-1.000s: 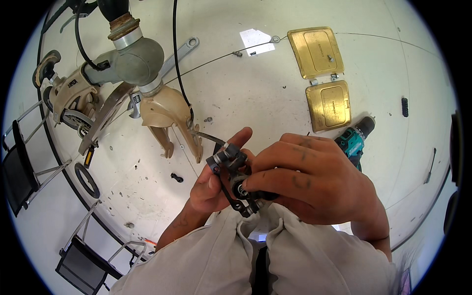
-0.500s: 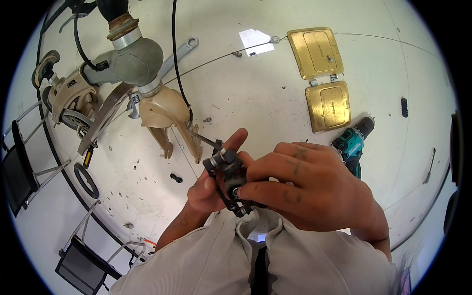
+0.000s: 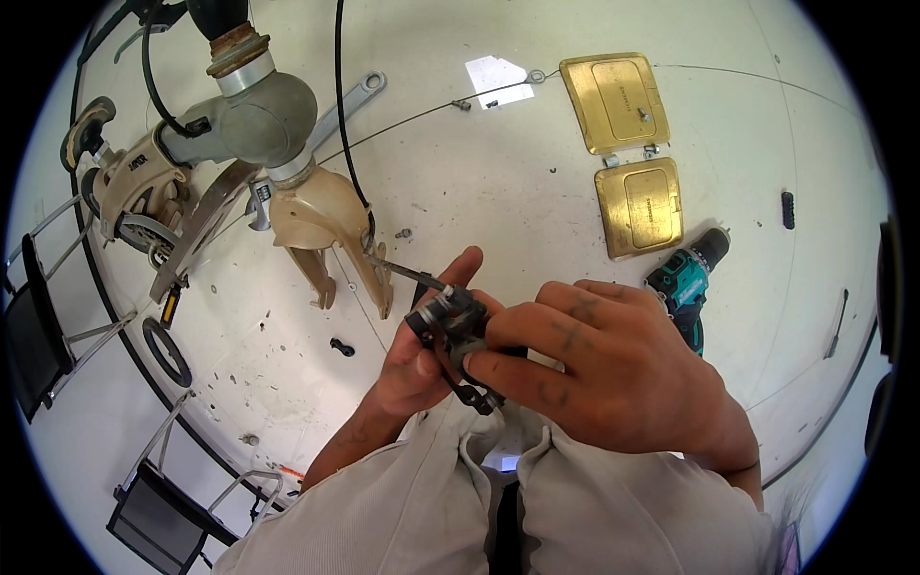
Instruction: The person disassembles a bicycle brake caliper, removes the brake pads, and reassembles the unit using a cordless drill. The person then mounts the brake caliper onto the bicycle fork and secures it with the drill.
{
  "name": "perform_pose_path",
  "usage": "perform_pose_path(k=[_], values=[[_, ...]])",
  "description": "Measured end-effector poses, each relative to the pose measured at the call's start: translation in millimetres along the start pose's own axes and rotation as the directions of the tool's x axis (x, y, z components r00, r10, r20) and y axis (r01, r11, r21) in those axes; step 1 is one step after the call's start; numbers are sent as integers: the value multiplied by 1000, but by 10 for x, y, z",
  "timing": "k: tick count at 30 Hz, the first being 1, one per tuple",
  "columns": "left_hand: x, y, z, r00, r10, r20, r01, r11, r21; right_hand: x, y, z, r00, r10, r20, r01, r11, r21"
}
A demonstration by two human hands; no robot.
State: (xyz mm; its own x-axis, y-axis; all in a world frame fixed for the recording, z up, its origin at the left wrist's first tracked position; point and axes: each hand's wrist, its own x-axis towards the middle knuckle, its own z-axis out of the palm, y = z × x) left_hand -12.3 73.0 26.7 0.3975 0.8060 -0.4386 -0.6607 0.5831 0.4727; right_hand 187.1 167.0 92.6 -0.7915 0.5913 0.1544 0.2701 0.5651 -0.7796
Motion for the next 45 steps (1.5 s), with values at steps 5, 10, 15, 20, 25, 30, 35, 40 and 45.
perform_pose_path(k=[5, 10, 15, 20, 25, 30, 35, 40, 45], values=[[-2, -36, -1, 999, -6, -36, 6, 1000, 5, -9, 18, 23, 1000, -7, -3, 7, 1000, 9], [6, -27, 14, 999, 8, -40, -7, 1000, 18, 23, 0, -28, 999, -13, 35, 13, 1000, -6], [-1, -18, 16, 998, -18, -53, 19, 1000, 24, 47, -28, -49, 997, -11, 78, 15, 998, -54], [29, -40, 12, 997, -27, -70, 28, 999, 19, 68, -92, -92, 989, 26, 145, -7, 992, -129], [29, -14, 22, 990, -3, -143, 14, 997, 71, 75, -79, -40, 992, -6, 126, 27, 985, -168], [53, -22, 15, 989, -11, -147, 22, 997, 71, 46, -70, 3, 999, -1, 43, 9, 983, -182], [57, -34, 5, 995, -6, -104, 8, 1000, 20, 6, -28, 82, 997, -38, -73, 24, 981, -193], [80, -6, 71, 996, -46, -81, 46, 999, 1, -1, 41, -23, 1000, -18, -25, 17, 1000, -26], [85, -23, 155, 992, -58, -116, 50, 996, -77, 28, 94, -45, 1000, -8, -13, 9, 999, 49]])
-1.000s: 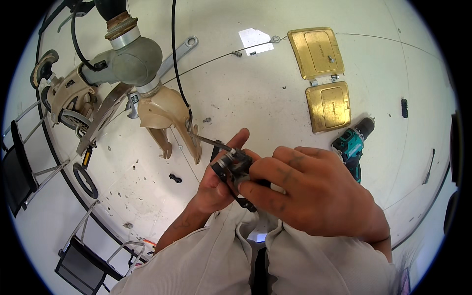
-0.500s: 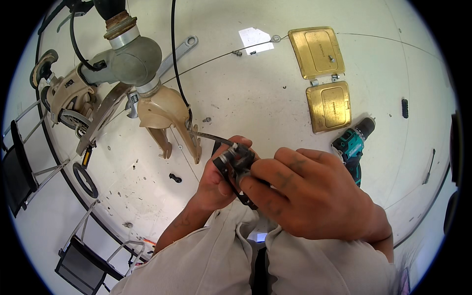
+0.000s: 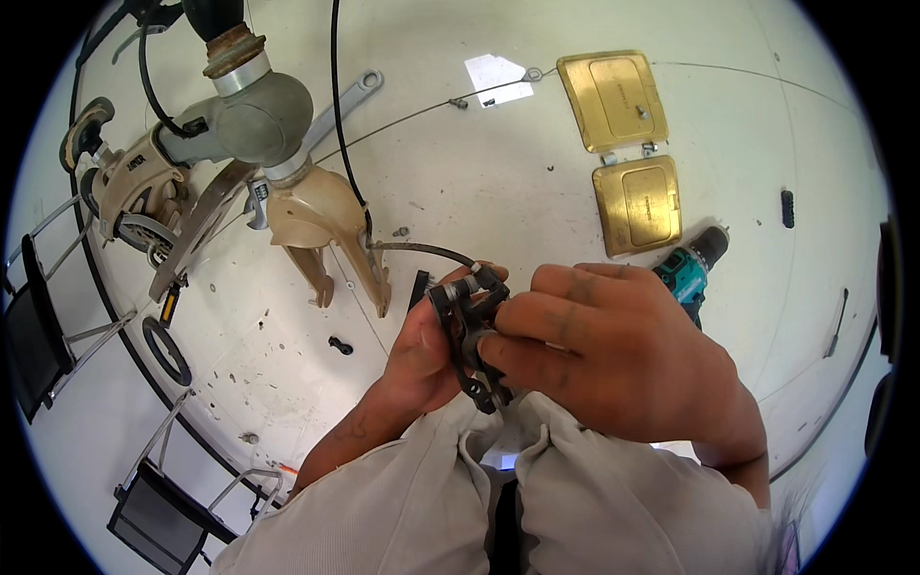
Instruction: The person disassembles a bicycle brake caliper, removes the brake pads, and reassembles the unit using a cordless drill. The person then mounts the brake caliper onto the bicycle fork and secures it with the drill.
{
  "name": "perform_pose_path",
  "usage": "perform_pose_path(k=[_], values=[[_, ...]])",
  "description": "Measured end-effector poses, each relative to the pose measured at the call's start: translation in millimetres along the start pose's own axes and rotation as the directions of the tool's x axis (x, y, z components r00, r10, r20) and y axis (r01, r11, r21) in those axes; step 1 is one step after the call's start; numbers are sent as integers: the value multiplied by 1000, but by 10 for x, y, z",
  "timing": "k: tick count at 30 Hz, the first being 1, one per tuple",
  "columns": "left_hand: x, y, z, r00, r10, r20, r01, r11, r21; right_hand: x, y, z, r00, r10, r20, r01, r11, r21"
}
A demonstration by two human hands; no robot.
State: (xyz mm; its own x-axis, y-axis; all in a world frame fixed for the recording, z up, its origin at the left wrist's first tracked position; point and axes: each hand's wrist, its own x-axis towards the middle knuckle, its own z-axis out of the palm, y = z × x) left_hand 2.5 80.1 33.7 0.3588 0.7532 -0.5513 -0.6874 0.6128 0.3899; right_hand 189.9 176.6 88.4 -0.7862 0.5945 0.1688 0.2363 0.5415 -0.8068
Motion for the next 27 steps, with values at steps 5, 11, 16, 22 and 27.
perform_pose_path(k=[5, 11, 16, 22, 27], values=[[-3, 19, -54, 997, -25, 72, 28, 999, -44, -30, 9, 22, 1000, -14, -9, 14, 1000, 9], [-50, -19, -102, 995, -8, 101, 17, 996, -92, -42, -41, 55, 1000, -31, -5, 31, 999, -13], [-60, -25, -111, 993, 6, 116, 4, 997, -82, -45, -35, 35, 999, -33, 21, 32, 999, 22], [-56, -61, -201, 985, 33, 169, -21, 997, -76, -58, -32, 58, 999, -45, 23, 44, 998, 45], [-41, -66, -248, 977, 55, 207, -45, 997, -55, -57, -21, 61, 999, -40, 32, 37, 996, 84]])
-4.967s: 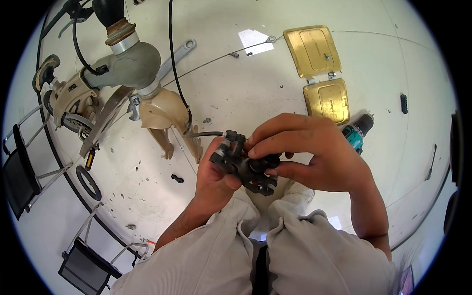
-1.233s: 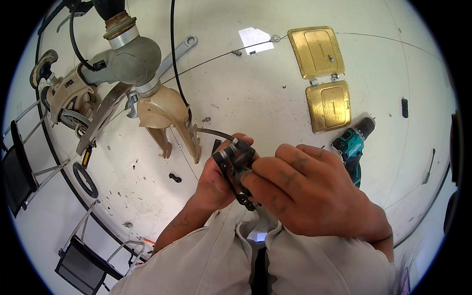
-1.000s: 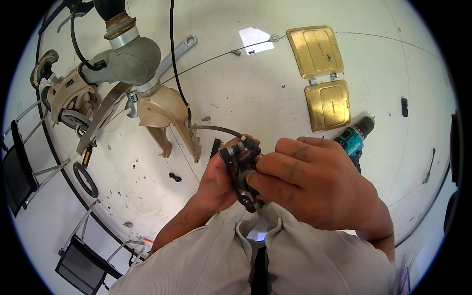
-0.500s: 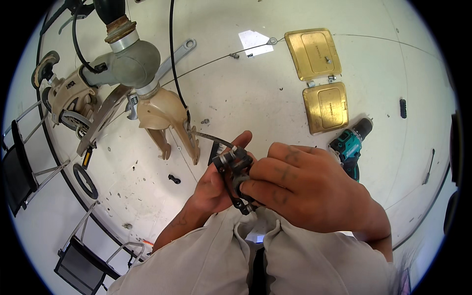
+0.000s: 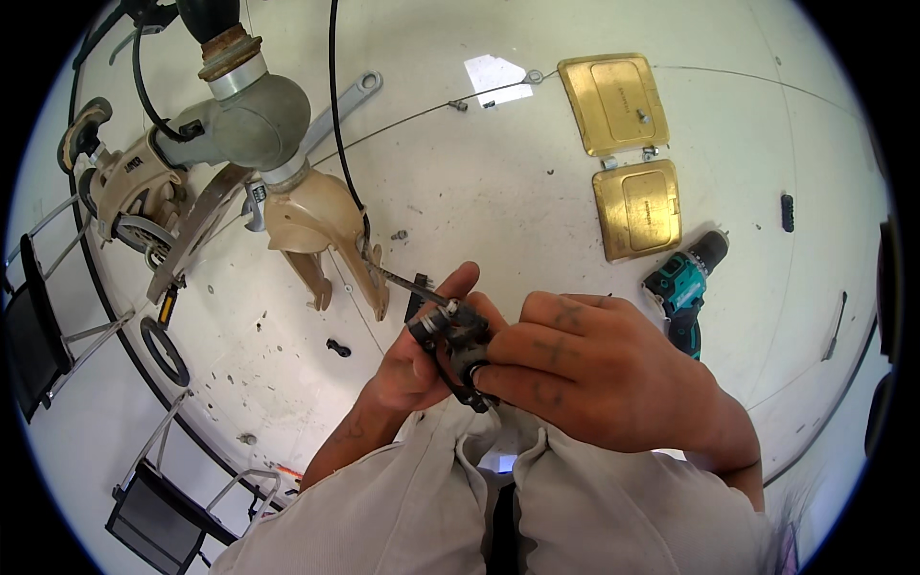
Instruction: The person disassembles a bicycle brake caliper, removes the brake pads, and reassembles the unit using a cordless drill. The person then mounts the brake caliper onto the bicycle fork and secures it with the drill.
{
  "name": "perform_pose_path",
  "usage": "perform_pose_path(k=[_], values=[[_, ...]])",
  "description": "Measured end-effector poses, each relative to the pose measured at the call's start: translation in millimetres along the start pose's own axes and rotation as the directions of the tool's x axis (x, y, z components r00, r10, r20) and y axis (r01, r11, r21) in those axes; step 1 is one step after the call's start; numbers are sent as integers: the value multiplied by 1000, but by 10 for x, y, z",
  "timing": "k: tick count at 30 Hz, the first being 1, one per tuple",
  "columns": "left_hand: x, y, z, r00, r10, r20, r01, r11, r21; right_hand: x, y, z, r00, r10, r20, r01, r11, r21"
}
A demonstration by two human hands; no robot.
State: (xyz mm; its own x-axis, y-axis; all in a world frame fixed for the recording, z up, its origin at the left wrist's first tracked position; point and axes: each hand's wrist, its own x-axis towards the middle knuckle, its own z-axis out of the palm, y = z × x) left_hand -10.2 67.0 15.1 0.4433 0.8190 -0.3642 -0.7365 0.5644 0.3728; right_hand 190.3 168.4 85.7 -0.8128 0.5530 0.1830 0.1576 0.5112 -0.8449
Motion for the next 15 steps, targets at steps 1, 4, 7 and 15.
perform_pose_path(k=[1, 4, 7, 15], values=[[2, 0, -10, 1000, 2, 8, -2, 1000, 6, -4, 8, 8, 1000, -2, -2, 2, 1000, 1], [11, 5, -22, 1000, 9, 11, -9, 999, 40, -2, 18, 7, 1000, 0, 14, 0, 1000, 17], [0, 9, -71, 1000, 12, 20, -13, 996, 83, -2, 35, 37, 1000, -10, 0, 10, 1000, 17], [-11, 13, -126, 1000, 15, 22, -19, 976, 217, -24, 46, 86, 999, 5, 32, -5, 1000, -13]])
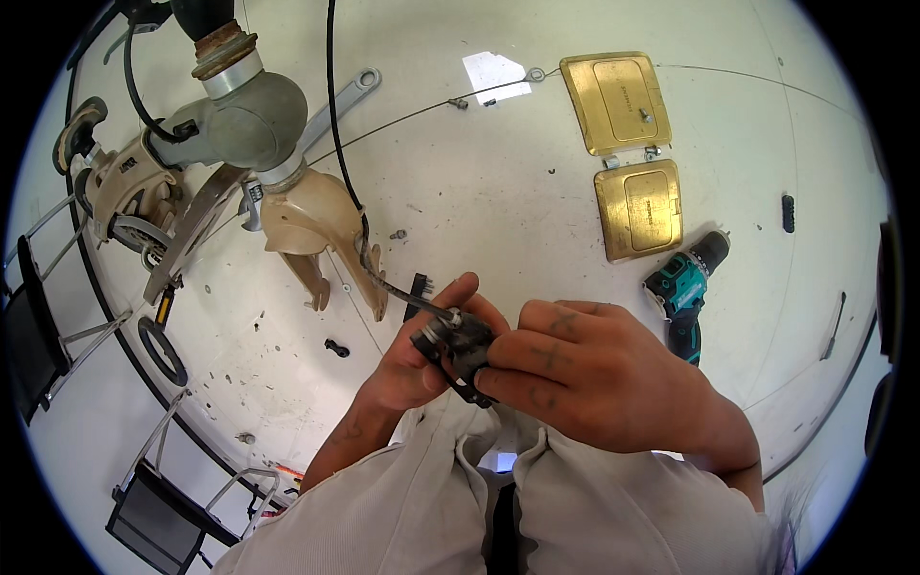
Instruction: The person disassembles a bicycle brake caliper, removes the brake pads, and reassembles the unit using a cordless drill. The person then mounts the brake caliper onto the bicycle fork and secures it with the drill.
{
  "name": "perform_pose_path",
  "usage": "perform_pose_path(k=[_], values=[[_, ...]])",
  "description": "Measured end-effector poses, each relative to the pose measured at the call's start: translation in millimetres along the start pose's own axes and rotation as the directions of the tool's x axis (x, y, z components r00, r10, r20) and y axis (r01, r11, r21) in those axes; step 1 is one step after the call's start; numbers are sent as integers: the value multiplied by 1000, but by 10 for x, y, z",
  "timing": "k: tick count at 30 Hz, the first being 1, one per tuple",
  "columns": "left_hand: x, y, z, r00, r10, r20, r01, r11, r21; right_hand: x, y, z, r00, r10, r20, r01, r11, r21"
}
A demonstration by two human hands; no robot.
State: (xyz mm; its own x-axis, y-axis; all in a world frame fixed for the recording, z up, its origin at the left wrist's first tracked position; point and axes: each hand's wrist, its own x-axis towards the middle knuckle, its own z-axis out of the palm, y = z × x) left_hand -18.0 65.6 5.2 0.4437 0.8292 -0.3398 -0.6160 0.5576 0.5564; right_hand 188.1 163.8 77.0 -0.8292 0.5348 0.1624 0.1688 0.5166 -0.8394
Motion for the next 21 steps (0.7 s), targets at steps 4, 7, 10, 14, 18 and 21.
perform_pose_path(k=[4, 7, 10, 14, 18, 21], values=[[6, 12, 5, 1000, -13, -4, 13, 1000, -2, -7, 10, 13, 1000, -1, 4, 1, 1000, -3], [-4, 25, 14, 999, -23, -35, 23, 1000, 17, -10, 17, 28, 1000, -5, -7, 5, 1000, -11], [-10, 15, 48, 997, -36, -75, 37, 999, 7, -14, 22, 34, 1000, 10, -13, -11, 1000, -21], [15, 36, 92, 993, -33, -115, 38, 998, 40, -39, 82, 37, 999, 43, -30, -43, 999, 14], [74, 64, 110, 987, -43, -156, 60, 992, 107, -88, 113, 28, 990, 85, -113, -82, 996, 27], [113, 87, 160, 979, -68, -190, 90, 990, 112, -126, 161, 74, 981, 100, -168, -91, 994, 61]])
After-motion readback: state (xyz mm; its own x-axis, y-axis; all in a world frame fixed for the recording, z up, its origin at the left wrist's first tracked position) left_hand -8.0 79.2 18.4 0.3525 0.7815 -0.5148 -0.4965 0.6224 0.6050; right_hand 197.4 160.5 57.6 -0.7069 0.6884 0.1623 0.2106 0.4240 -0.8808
